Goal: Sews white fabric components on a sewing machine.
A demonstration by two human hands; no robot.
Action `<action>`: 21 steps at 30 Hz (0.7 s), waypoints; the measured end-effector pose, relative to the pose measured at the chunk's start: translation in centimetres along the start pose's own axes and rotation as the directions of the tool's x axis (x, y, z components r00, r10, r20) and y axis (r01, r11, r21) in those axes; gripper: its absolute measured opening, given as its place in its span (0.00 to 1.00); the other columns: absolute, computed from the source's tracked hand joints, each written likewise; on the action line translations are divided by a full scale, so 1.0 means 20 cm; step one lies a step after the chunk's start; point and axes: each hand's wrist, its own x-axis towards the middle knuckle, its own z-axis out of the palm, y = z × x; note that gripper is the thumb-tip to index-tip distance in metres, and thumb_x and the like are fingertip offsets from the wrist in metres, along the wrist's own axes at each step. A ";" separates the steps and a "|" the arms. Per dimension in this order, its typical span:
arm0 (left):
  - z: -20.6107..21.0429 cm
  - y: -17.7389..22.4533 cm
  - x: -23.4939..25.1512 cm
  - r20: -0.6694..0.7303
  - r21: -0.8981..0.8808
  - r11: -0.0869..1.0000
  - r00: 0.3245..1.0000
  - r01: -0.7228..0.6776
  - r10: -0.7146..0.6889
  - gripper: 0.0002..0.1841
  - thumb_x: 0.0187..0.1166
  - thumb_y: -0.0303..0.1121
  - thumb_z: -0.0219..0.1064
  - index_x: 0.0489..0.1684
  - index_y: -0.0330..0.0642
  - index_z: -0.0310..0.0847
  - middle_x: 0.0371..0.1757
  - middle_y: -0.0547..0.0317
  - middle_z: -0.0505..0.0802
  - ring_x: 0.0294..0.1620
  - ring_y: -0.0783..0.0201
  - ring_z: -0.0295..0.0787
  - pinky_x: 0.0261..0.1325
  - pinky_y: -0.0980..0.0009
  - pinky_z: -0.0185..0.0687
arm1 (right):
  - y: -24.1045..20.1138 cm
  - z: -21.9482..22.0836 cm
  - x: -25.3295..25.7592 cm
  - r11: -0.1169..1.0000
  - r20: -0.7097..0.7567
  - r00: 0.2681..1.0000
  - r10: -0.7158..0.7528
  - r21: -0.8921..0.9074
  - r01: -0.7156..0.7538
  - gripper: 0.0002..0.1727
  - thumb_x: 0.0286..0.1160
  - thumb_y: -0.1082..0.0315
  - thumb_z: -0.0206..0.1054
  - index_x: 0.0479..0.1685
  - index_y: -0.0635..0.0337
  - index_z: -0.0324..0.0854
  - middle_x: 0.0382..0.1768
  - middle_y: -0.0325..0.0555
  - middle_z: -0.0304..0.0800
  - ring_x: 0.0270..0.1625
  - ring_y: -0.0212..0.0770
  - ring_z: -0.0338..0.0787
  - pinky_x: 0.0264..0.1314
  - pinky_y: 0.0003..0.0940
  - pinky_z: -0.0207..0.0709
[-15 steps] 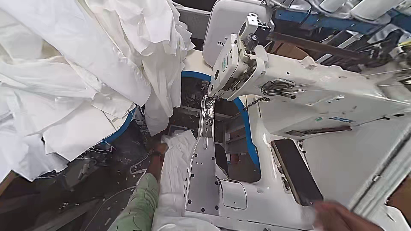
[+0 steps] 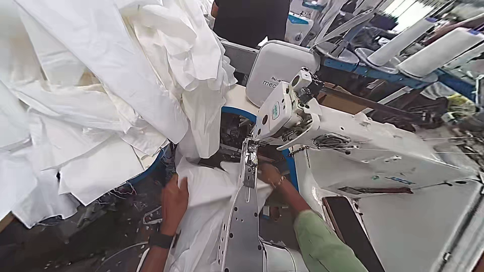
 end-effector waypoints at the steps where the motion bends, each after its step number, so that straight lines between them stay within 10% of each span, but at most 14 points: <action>1: 0.05 -0.08 -0.11 0.236 0.089 0.992 0.965 0.093 -0.112 0.18 0.87 0.33 0.60 0.56 0.20 0.83 0.50 0.23 0.91 0.57 0.29 0.88 0.65 0.32 0.77 | 0.05 0.04 -0.13 0.987 0.176 0.982 0.062 -0.160 -0.034 0.23 0.82 0.61 0.66 0.57 0.80 0.82 0.62 0.78 0.83 0.71 0.73 0.81 0.73 0.70 0.69; 4: 0.16 -0.27 -0.13 0.750 0.276 0.960 0.611 0.055 -0.251 0.18 0.87 0.34 0.61 0.53 0.21 0.84 0.54 0.24 0.89 0.61 0.32 0.85 0.69 0.35 0.73 | 0.16 0.19 -0.44 0.968 0.334 0.936 0.108 -0.250 -0.022 0.18 0.81 0.65 0.66 0.56 0.74 0.85 0.60 0.73 0.86 0.68 0.71 0.83 0.71 0.69 0.70; 7: 0.10 -0.02 0.04 0.751 -0.073 0.995 0.653 -0.062 0.096 0.16 0.90 0.31 0.55 0.40 0.24 0.84 0.34 0.40 0.86 0.37 0.51 0.83 0.50 0.51 0.79 | -0.02 0.15 -0.61 0.984 -0.207 0.966 -0.156 0.047 0.169 0.17 0.82 0.72 0.62 0.63 0.76 0.78 0.41 0.70 0.89 0.47 0.69 0.91 0.55 0.65 0.79; 9: 0.04 0.28 0.05 0.659 -0.477 0.879 0.653 -0.019 0.372 0.16 0.89 0.29 0.50 0.56 0.31 0.84 0.34 0.63 0.89 0.32 0.75 0.84 0.43 0.73 0.83 | -0.20 0.20 -0.66 0.877 -0.667 0.663 -0.340 0.029 0.480 0.25 0.74 0.67 0.68 0.69 0.73 0.79 0.25 0.54 0.86 0.22 0.53 0.86 0.27 0.51 0.81; 12: 0.01 0.48 -0.12 0.803 -0.588 0.747 0.333 0.311 0.494 0.31 0.89 0.27 0.41 0.94 0.41 0.41 0.41 0.59 0.97 0.23 0.72 0.91 0.27 0.78 0.88 | -0.25 0.36 -0.69 0.727 -0.785 0.236 -0.573 -0.353 0.589 0.14 0.69 0.68 0.63 0.44 0.66 0.91 0.16 0.47 0.83 0.13 0.43 0.82 0.12 0.36 0.72; 13: 0.04 0.48 -0.13 0.797 -0.588 0.766 0.349 0.261 0.493 0.32 0.88 0.25 0.42 0.95 0.41 0.39 0.41 0.58 0.97 0.23 0.71 0.91 0.26 0.76 0.88 | -0.21 0.38 -0.67 0.692 -0.758 0.179 -0.627 -0.436 0.576 0.09 0.68 0.70 0.62 0.31 0.60 0.88 0.16 0.44 0.82 0.13 0.40 0.81 0.11 0.32 0.70; 14: 0.07 0.47 -0.11 0.706 -0.606 0.792 0.512 0.076 0.490 0.30 0.87 0.24 0.47 0.91 0.34 0.52 0.37 0.60 0.97 0.22 0.74 0.89 0.25 0.78 0.85 | -0.19 0.38 -0.65 0.669 -0.736 0.161 -0.658 -0.472 0.574 0.08 0.65 0.72 0.61 0.25 0.56 0.85 0.17 0.42 0.82 0.14 0.38 0.82 0.11 0.30 0.69; 15: 0.13 0.47 -0.07 0.524 -0.544 0.820 0.691 -0.178 0.498 0.23 0.85 0.25 0.54 0.80 0.30 0.71 0.36 0.61 0.96 0.25 0.75 0.87 0.31 0.76 0.84 | -0.20 0.38 -0.65 0.658 -0.725 0.167 -0.668 -0.470 0.589 0.07 0.62 0.73 0.61 0.24 0.56 0.84 0.17 0.42 0.82 0.15 0.38 0.82 0.11 0.30 0.69; 17: 0.30 0.49 0.04 0.198 -0.313 0.822 0.814 -0.476 0.546 0.14 0.82 0.32 0.64 0.57 0.33 0.87 0.47 0.48 0.93 0.43 0.59 0.91 0.50 0.59 0.87 | -0.23 0.38 -0.69 0.676 -0.736 0.237 -0.635 -0.380 0.631 0.07 0.60 0.72 0.61 0.29 0.61 0.86 0.18 0.43 0.84 0.15 0.40 0.83 0.12 0.33 0.71; 21: 0.38 0.61 -0.08 0.291 -0.039 0.912 0.869 -0.408 0.401 0.28 0.89 0.41 0.56 0.84 0.32 0.67 0.55 0.32 0.91 0.57 0.35 0.90 0.64 0.40 0.80 | -0.08 0.20 -0.73 0.926 -0.699 0.680 -0.223 0.066 0.372 0.29 0.73 0.58 0.72 0.67 0.72 0.82 0.24 0.55 0.90 0.25 0.57 0.90 0.30 0.58 0.82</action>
